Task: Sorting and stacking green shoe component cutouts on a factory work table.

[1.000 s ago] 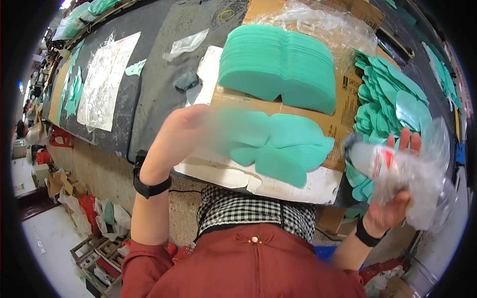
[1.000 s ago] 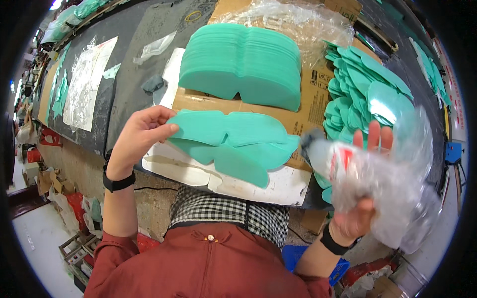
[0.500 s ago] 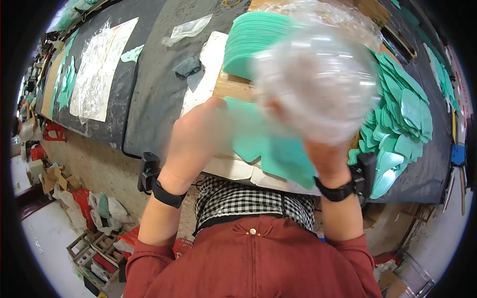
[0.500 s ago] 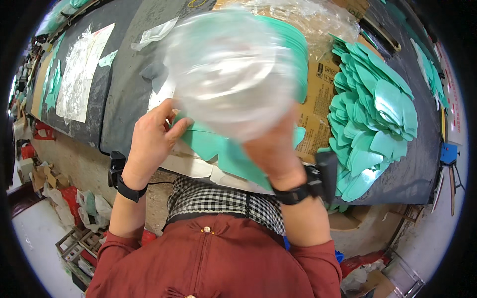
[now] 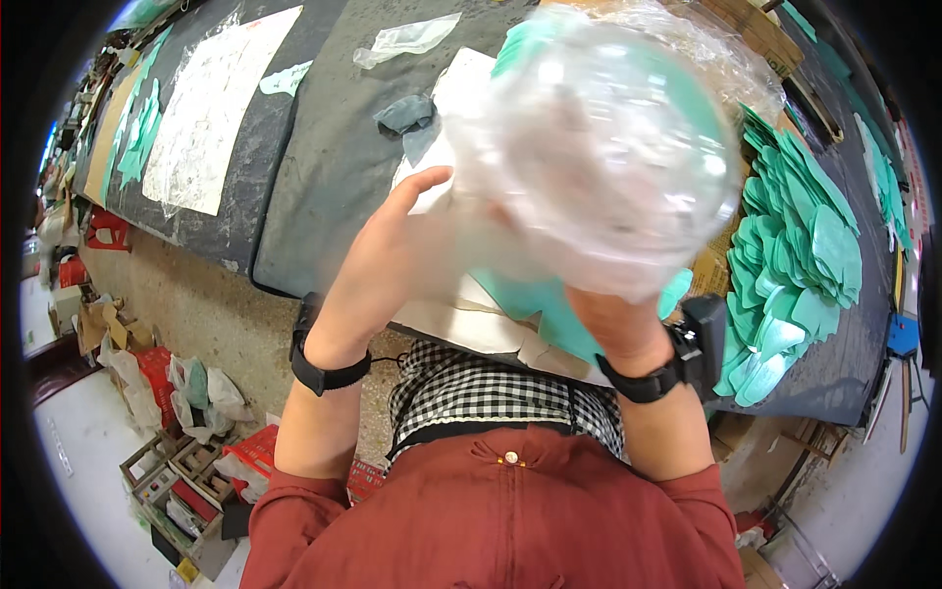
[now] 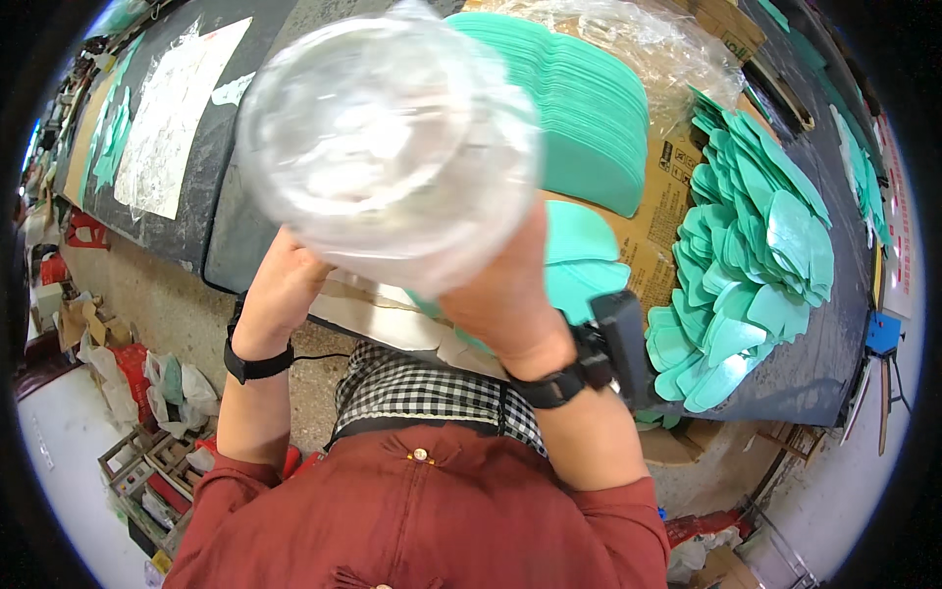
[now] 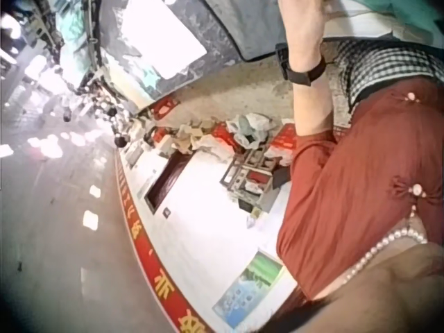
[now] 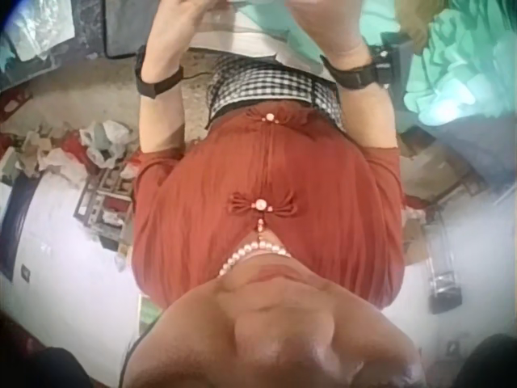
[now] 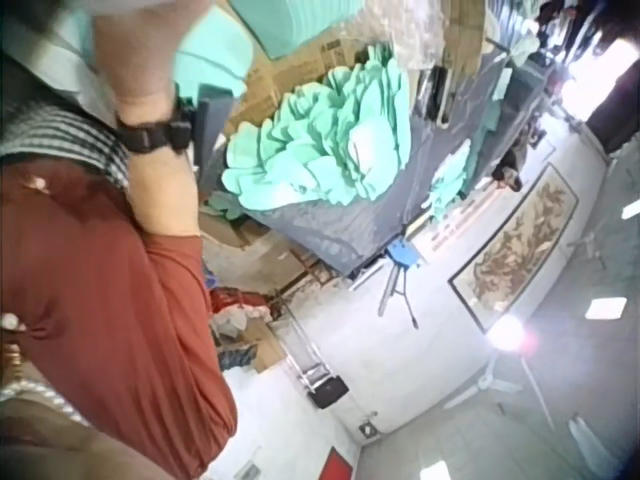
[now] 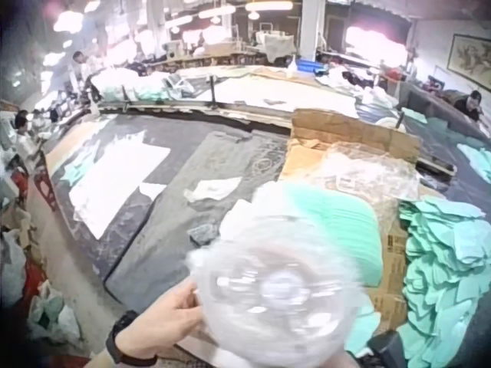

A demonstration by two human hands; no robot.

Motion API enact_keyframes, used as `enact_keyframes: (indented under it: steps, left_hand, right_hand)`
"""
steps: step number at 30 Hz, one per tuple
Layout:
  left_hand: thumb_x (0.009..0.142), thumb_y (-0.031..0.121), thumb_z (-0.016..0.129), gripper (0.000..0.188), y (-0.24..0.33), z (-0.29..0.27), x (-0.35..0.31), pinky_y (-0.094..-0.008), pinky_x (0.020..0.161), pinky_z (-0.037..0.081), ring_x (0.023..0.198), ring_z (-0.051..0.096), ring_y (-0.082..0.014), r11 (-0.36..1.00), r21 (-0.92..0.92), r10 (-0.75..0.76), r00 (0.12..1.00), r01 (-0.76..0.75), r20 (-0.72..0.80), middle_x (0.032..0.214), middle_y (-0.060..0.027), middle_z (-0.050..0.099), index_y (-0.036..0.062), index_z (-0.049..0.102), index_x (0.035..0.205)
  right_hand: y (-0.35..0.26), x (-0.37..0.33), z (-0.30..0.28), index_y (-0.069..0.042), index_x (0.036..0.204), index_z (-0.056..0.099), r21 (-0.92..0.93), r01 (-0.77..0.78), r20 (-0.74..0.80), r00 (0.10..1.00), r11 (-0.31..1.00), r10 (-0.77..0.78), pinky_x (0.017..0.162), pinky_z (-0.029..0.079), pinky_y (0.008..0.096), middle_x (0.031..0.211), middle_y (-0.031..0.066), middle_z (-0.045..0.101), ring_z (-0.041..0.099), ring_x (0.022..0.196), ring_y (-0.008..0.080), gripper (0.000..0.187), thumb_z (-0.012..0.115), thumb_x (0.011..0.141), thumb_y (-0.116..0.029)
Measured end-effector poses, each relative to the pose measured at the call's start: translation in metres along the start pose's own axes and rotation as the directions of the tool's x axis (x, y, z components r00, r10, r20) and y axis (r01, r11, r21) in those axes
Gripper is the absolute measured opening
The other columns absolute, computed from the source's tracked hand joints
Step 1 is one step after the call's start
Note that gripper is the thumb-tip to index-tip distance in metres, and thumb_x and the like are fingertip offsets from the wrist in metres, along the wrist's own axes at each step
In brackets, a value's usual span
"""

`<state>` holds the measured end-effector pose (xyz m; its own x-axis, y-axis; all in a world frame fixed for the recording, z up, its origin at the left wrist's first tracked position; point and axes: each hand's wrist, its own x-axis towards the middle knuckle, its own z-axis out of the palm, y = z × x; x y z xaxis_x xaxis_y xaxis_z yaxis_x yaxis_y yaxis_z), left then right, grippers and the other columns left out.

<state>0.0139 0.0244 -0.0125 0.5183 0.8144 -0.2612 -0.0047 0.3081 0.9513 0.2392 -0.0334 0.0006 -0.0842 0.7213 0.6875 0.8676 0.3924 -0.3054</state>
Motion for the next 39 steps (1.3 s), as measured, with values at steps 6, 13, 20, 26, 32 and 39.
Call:
enact_keyframes:
  steps: [6,13,20,26,32,39]
  left_hand:
    - [0.094,0.006,0.064,0.057,0.012,0.01,-0.001,-0.0274,0.081,0.053,0.085,0.065,-0.0127,0.996,-0.036,-0.082,0.996,0.08,-0.033,0.098,-0.0069,0.07,0.0036,0.041,0.146]
    - [0.091,0.0,0.062,0.056,0.017,0.014,-0.001,-0.0277,0.08,0.053,0.083,0.065,-0.0128,0.988,0.074,-0.13,0.988,0.137,-0.088,0.094,-0.0066,0.069,0.002,0.044,0.143]
    - [0.09,0.001,0.064,0.054,0.027,0.026,0.001,-0.0266,0.078,0.052,0.081,0.066,-0.0128,0.975,0.162,-0.125,0.98,0.15,-0.156,0.093,-0.0081,0.071,0.0012,0.045,0.141]
    - [0.09,0.003,0.066,0.052,0.026,0.021,0.0,-0.0269,0.078,0.052,0.081,0.066,-0.0129,0.978,0.125,-0.151,0.979,0.168,-0.137,0.093,-0.008,0.072,0.0016,0.049,0.139]
    - [0.089,0.003,0.066,0.05,0.021,0.015,0.001,-0.0274,0.08,0.054,0.081,0.065,-0.0123,0.988,0.046,-0.143,0.988,0.145,-0.057,0.093,-0.005,0.07,0.0036,0.051,0.137]
    - [0.096,0.018,0.062,0.043,0.013,0.01,-0.001,-0.0273,0.081,0.055,0.087,0.068,-0.013,0.99,-0.075,-0.124,0.991,0.121,-0.04,0.102,-0.0071,0.07,0.0045,0.052,0.136]
  right_hand:
    - [0.044,-0.006,-0.05,0.001,0.125,0.059,0.372,-0.443,-0.191,0.823,0.815,0.535,0.099,0.048,0.0417,0.122,0.0119,0.064,0.062,0.111,0.026,0.053,0.083,0.077,-0.003]
    - [0.048,0.0,-0.07,0.0,0.123,0.061,0.376,-0.448,-0.22,0.807,0.811,0.548,0.094,0.051,0.0376,0.121,0.0111,0.065,0.064,0.104,0.0236,0.054,0.086,0.075,-0.005]
    - [0.044,0.001,-0.03,-0.002,0.127,0.062,0.233,-0.238,-0.188,0.94,0.943,0.283,0.098,0.048,0.0353,0.127,0.0079,0.063,0.061,0.113,0.0204,0.054,0.084,0.08,-0.012]
    - [0.067,-0.01,-0.083,0.0,0.124,0.061,0.462,-0.445,-0.233,0.774,0.767,0.589,0.094,0.051,0.0332,0.121,0.0105,0.067,0.065,0.106,0.0211,0.059,0.089,0.072,-0.01]
    - [0.028,-0.025,-0.068,0.002,0.132,0.056,-0.319,-0.272,-0.157,0.96,0.908,0.233,0.097,0.051,0.0339,0.134,0.0119,0.057,0.058,0.118,0.0225,0.056,0.079,0.082,-0.003]
    - [-0.024,-0.01,-0.011,-0.005,0.126,0.06,0.458,-0.496,0.101,0.854,0.738,0.511,0.103,0.04,0.0474,0.125,0.013,0.06,0.056,0.116,0.0374,0.058,0.082,0.074,-0.012]
